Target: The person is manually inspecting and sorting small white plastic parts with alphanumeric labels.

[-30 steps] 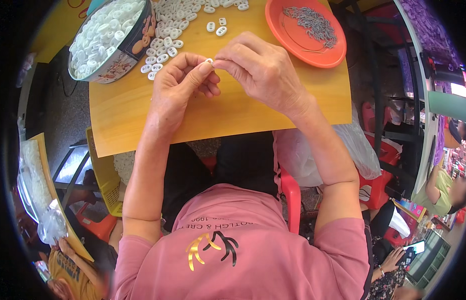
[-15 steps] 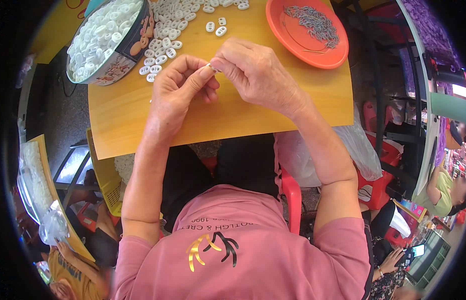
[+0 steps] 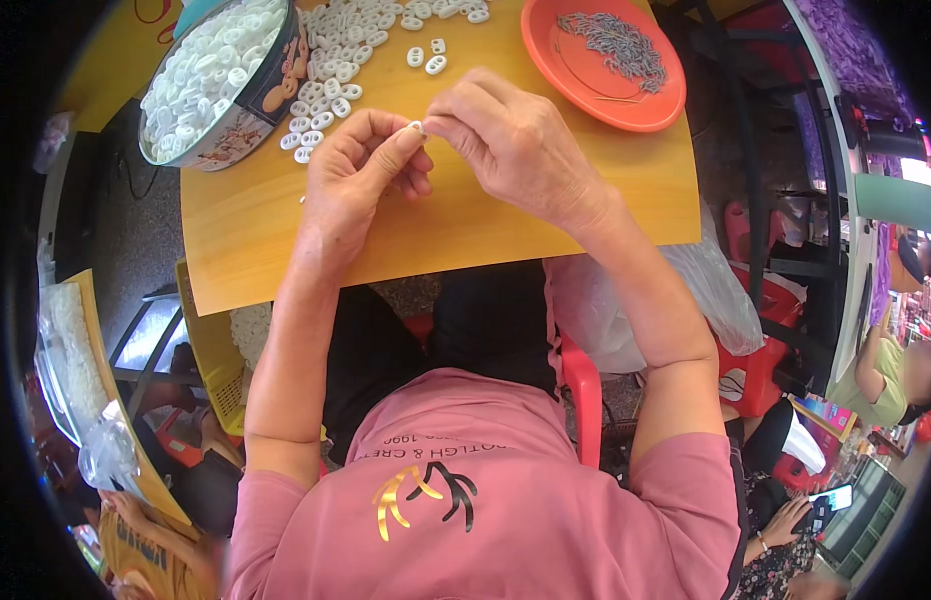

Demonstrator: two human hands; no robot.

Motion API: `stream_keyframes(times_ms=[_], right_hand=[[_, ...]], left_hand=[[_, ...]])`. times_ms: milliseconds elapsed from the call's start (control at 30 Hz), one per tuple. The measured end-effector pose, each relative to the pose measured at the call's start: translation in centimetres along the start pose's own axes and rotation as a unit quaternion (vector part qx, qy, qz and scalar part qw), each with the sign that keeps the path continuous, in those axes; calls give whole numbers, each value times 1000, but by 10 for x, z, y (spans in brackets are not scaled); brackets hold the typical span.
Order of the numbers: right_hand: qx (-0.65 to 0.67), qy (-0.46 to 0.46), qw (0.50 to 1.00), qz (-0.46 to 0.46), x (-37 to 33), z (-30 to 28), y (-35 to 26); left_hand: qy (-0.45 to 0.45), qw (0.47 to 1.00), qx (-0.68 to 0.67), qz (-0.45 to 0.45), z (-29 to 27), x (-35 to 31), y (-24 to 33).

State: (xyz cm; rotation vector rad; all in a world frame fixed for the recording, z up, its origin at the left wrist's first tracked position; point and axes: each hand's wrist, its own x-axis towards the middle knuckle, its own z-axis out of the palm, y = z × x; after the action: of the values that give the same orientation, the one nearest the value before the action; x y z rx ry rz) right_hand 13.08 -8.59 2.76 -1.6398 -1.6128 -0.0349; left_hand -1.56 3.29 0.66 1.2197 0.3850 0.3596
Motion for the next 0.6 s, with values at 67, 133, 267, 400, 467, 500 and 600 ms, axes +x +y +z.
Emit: stream_keyframes(times_ms=[67,133,267,400,467,500,600], right_hand=[[-5,-4,1000,-5,0,1,0],[-9,-7,1000,-11,-1,4,0],[13,27,1000,1,-5,15,-2],[24,29,999,23,-8,19,-3],[33,19,999,33,-9,17,-2],[43,10,998,44,-10,16,-2],[36,-18,998,51,-11,10,-1]], left_hand=[[2,1000,2,1,0,0,0],[4,1000,4,2,0,-1,-1],[9,1000,-6,0,-1,-1,-2],[21,1000,7,3,0,-1,-2],[23,999,32,5,3,-1,-3],[25,998,57,7,4,-1,-4],[11,995,98,2,4,0,-5]])
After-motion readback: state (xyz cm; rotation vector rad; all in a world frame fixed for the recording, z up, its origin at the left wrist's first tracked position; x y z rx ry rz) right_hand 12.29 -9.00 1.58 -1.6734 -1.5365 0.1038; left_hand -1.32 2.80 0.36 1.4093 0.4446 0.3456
